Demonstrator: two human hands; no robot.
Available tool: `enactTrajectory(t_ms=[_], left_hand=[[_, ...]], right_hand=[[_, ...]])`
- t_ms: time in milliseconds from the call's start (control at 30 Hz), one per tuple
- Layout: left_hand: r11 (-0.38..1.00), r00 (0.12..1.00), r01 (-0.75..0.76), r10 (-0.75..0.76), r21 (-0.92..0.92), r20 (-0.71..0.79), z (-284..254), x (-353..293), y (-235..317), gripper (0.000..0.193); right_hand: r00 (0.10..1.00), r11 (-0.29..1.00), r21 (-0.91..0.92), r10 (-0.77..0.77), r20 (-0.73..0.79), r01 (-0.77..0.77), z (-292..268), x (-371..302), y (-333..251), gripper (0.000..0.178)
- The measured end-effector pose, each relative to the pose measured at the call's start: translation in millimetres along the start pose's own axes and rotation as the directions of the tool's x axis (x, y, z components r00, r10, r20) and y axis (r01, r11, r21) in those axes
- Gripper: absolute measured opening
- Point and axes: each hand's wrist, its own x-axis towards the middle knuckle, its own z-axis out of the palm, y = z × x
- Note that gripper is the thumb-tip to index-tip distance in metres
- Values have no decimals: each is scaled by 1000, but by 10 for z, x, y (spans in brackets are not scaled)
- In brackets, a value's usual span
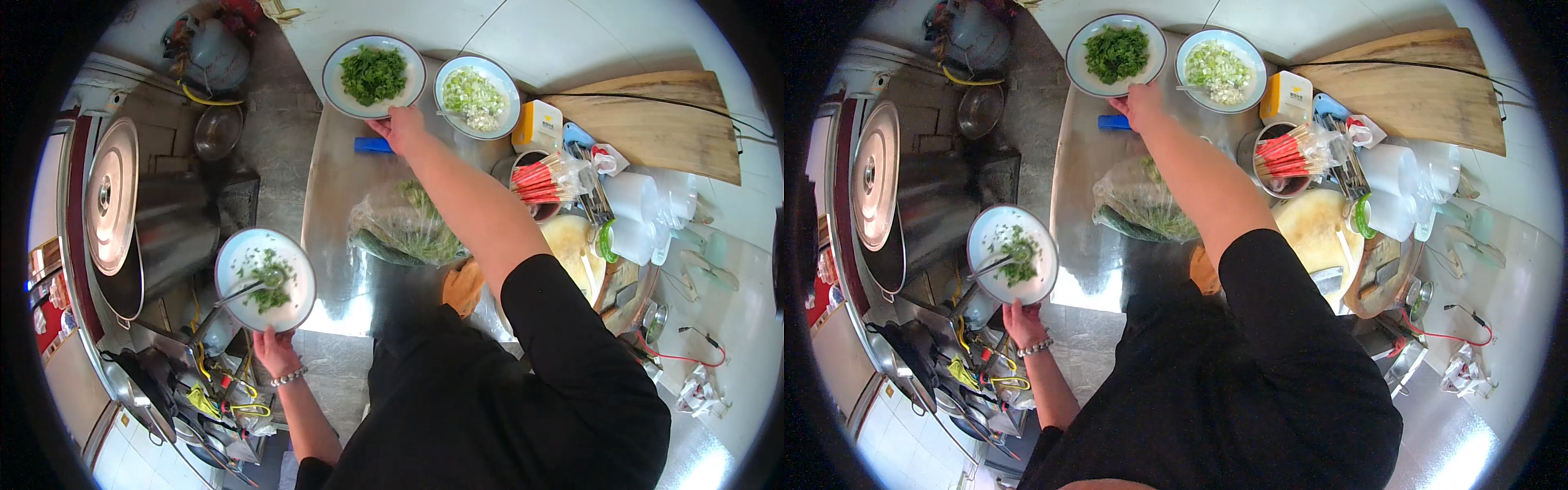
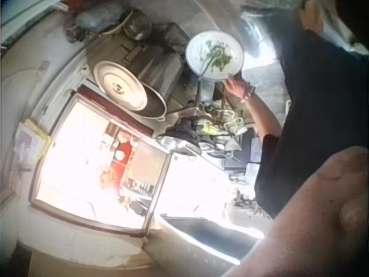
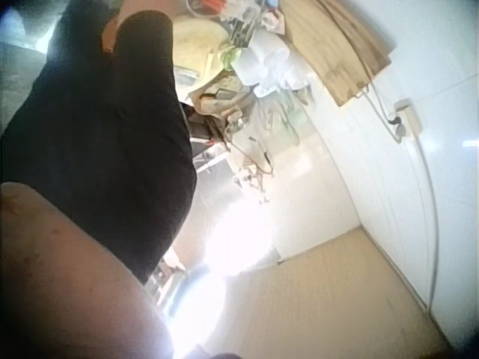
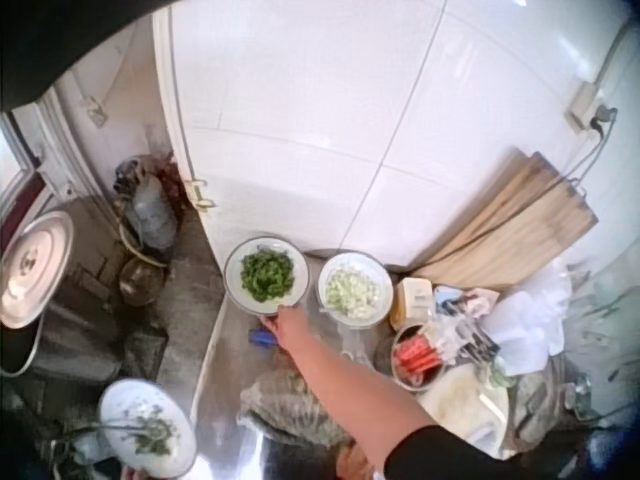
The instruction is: The person washes a bowl and rinses green leafy vegetables in a sink, then chops the greens on a cutting board with a cleaver and transfers them into a bowl. The person also handles a plastic bag of vegetables and places a plate on a shelf.
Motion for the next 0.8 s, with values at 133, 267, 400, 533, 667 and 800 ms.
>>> enactTrajectory(t_ms=[133, 267, 400, 533, 667, 800], left_hand=[[1000, 981, 12, -6, -29, 193, 648, -53, -57, 27], [999, 916, 33, -38, 19, 400, 1418, -149, -30, 20], [985, 794, 117, -167, 123, 585, 2034, -423, -74, 22], [683, 733, -570, 172, 456, 658, 2432, -504, 24, 46], [-9, 215, -972, 360, 233, 908, 2863, -619, 350, 56], [-230, 58, -970, 117, 84, 991, 3070, -515, 195, 30]], right_hand=[[974, 971, -76, 221, -50, -225, 82, -529, -277, 63], [830, 938, -228, 339, 443, -262, -450, -1691, -526, 77], [892, 949, -112, 314, 326, -294, -986, -2370, -449, 72], [962, 968, 24, 247, 120, -252, -1350, -2582, -738, 63], [980, 980, 92, 166, 111, -177, -1620, -2713, -771, 58], [977, 974, 103, 189, 100, -200, -1687, -2780, -749, 55]])
